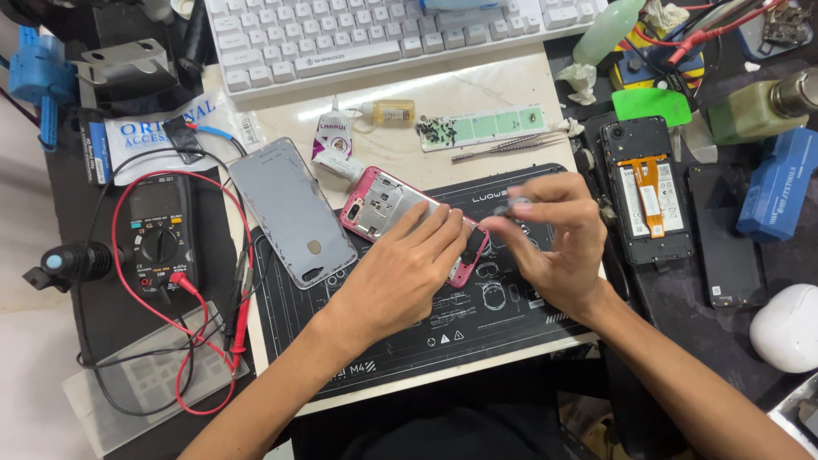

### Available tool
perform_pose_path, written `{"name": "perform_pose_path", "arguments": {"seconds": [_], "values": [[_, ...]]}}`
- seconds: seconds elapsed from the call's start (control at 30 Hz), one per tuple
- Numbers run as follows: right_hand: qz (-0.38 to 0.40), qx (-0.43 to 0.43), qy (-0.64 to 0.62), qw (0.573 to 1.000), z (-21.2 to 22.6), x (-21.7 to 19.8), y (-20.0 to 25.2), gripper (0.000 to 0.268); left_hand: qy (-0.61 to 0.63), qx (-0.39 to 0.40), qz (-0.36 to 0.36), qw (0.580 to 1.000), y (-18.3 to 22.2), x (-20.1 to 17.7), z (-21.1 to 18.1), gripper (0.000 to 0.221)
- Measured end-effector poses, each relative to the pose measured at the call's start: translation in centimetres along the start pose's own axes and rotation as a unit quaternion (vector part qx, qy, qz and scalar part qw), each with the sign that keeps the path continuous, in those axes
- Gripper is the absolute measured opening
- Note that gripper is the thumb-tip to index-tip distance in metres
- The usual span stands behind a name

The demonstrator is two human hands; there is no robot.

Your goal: The person applies adhesive from a tube to the internal edges of a phone chassis, uses a screwdriver on internal components, and wipes a phone back cover with a white cloth.

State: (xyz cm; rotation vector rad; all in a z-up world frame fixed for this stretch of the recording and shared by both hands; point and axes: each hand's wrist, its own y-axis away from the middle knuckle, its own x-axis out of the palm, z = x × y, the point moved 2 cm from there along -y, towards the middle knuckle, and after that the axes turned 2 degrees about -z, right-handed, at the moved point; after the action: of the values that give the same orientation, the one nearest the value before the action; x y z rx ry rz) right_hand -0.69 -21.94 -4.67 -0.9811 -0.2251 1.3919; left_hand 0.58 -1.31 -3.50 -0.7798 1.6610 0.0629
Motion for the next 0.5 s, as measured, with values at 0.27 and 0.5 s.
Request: {"name": "perform_pose_path", "arguments": {"seconds": [0.27,0.5], "values": [[0.023,0.028,-0.045,0.998,1.3,-0.1,-1.2,0.037,-0.080,0.019,0.005,0.997,0.4,0.3,-0.5,0.054],[0.003,0.053,-0.093,0.994,1.3,0.1,-1.0,0.039,-0.086,0.016,0.014,0.996,0.5,0.4,-0.6,0.055]]}}
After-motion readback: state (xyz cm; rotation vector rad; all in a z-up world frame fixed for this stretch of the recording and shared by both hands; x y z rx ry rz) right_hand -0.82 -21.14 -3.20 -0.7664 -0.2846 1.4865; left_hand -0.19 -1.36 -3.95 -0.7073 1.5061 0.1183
